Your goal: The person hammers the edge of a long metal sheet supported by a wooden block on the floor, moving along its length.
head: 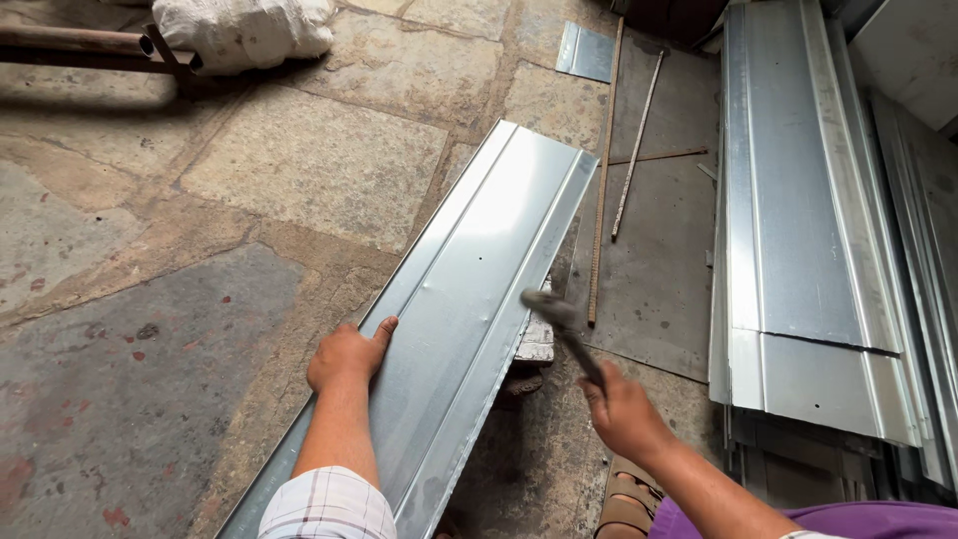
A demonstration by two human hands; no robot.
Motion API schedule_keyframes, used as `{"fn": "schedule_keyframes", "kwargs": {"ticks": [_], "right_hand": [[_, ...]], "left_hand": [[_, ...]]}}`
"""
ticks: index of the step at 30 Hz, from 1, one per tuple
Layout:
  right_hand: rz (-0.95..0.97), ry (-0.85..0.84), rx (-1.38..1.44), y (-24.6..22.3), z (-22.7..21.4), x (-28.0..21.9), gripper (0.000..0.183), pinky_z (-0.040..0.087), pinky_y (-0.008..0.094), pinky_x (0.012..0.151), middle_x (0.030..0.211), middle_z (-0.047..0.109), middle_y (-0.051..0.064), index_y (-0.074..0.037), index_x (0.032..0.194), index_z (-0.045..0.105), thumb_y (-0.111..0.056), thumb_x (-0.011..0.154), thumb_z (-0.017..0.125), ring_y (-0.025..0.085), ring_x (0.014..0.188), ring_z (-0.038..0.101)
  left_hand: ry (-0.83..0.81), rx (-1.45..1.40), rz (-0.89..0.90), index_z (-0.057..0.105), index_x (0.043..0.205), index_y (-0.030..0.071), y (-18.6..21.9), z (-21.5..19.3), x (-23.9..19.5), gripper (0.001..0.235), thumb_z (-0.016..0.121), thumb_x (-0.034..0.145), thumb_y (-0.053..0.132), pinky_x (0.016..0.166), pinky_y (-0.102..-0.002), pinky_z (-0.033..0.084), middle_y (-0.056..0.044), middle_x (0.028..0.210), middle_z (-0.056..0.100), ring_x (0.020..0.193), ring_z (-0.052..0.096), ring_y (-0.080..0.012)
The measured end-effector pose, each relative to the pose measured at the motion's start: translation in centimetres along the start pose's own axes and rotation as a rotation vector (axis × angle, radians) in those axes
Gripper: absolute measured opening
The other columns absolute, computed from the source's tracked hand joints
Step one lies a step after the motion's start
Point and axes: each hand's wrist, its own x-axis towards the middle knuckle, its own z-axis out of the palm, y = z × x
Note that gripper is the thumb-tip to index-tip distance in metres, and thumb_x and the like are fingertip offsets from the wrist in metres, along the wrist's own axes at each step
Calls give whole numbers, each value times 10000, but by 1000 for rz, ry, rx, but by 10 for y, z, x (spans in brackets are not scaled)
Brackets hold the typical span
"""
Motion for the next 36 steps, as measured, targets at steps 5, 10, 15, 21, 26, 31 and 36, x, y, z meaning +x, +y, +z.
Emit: {"fn": "schedule_keyframes", "kwargs": {"ticks": [5,10,15,21,26,31,36], "right_hand": [[825,-311,-79,-13,-14,16,384,365,295,376,629,548,38,-91,923,630,-432,1026,487,130,458,431],[-69,186,301,-40,-65,40,338,333,253,422,652,509,5,-105,990,538,-423,1098,498,62,490,388],[213,-74,-24,31,-5,-23,439,396,312,486,651,578,41,-87,920,581,-497,1055,501,110,516,485],[706,-244,-151,13,-8,0,523,464,335,501,639,606,27,-114,905,661,-560,1028,417,117,556,552],[135,94,235,-32,-63,40,500,362,283,420,632,503,23,-58,931,548,-532,1051,444,84,495,431],[83,72,261,17,-5,-5,443,386,283,439,668,496,25,-83,958,520,-505,1057,432,96,536,442],[980,-464,-243,21,2,-2,531,370,300,469,626,525,4,-103,844,633,-555,1034,431,141,538,447]], "left_hand": [[-28,14,-13,656,1325,158,-1,-2,-4,927,482,805,906,908,-515,585,-144,1285,700,1201,673,-336],[-58,15,-30,653,1330,147,-5,-1,-7,941,459,814,910,890,-500,605,-146,1273,702,1191,688,-319],[-55,29,-26,646,1332,136,-8,-1,-6,952,460,815,914,901,-509,589,-162,1291,683,1200,676,-337],[-68,42,-34,666,1320,149,-9,2,-5,954,471,790,917,934,-512,586,-142,1315,687,1240,660,-327],[-38,23,-46,655,1335,117,-19,7,-2,974,483,801,913,938,-505,576,-162,1308,690,1229,661,-342],[-55,30,-56,668,1328,125,-20,3,-6,958,470,813,908,948,-503,579,-155,1321,688,1235,662,-340],[-43,67,-45,642,1347,161,-14,0,-13,937,467,808,908,960,-515,561,-152,1350,651,1261,629,-330]]}}
